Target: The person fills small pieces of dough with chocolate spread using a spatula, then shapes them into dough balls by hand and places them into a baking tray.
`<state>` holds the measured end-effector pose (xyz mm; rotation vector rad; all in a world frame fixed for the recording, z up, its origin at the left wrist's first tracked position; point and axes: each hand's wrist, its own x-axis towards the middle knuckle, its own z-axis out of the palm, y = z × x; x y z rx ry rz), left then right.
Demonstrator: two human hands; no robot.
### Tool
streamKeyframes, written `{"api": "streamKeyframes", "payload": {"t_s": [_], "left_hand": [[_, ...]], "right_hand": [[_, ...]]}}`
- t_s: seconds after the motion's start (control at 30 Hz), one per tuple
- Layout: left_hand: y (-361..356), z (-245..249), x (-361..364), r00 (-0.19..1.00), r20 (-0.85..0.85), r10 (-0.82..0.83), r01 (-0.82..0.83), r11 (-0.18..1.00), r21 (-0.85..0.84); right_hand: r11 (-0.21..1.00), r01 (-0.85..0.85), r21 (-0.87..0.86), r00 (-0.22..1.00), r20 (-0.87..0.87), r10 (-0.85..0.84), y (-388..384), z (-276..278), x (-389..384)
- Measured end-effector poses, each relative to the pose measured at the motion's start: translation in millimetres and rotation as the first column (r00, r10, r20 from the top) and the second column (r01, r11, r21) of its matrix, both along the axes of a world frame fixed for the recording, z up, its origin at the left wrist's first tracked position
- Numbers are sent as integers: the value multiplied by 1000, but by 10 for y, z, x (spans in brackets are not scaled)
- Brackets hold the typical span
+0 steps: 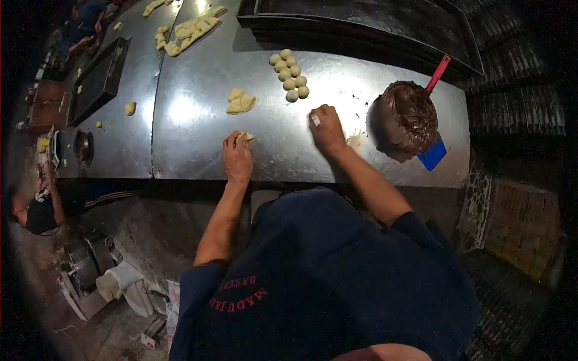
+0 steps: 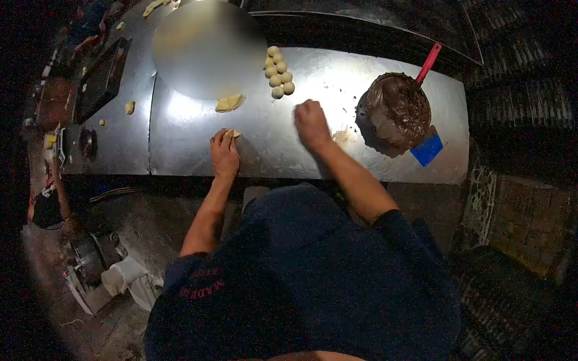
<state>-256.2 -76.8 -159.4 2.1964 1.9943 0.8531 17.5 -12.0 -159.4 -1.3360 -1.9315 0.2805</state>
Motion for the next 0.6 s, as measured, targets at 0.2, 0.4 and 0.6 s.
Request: {"api": "streamKeyframes", "payload": {"t_s": [0.2, 0.4, 0.6], "left_hand": [[53, 216, -77, 995, 90, 39, -13, 963, -269], [54, 211, -59, 999, -41, -22, 18, 995, -95], [42, 408, -30, 966, 249, 74, 21, 933, -359]], "right_hand": [[992, 73, -108, 993, -85, -82, -697, 135, 217], [969, 11, -248, 935, -340, -98, 155, 113, -299], [983, 176, -53, 982, 83, -171, 199, 598, -450]]}}
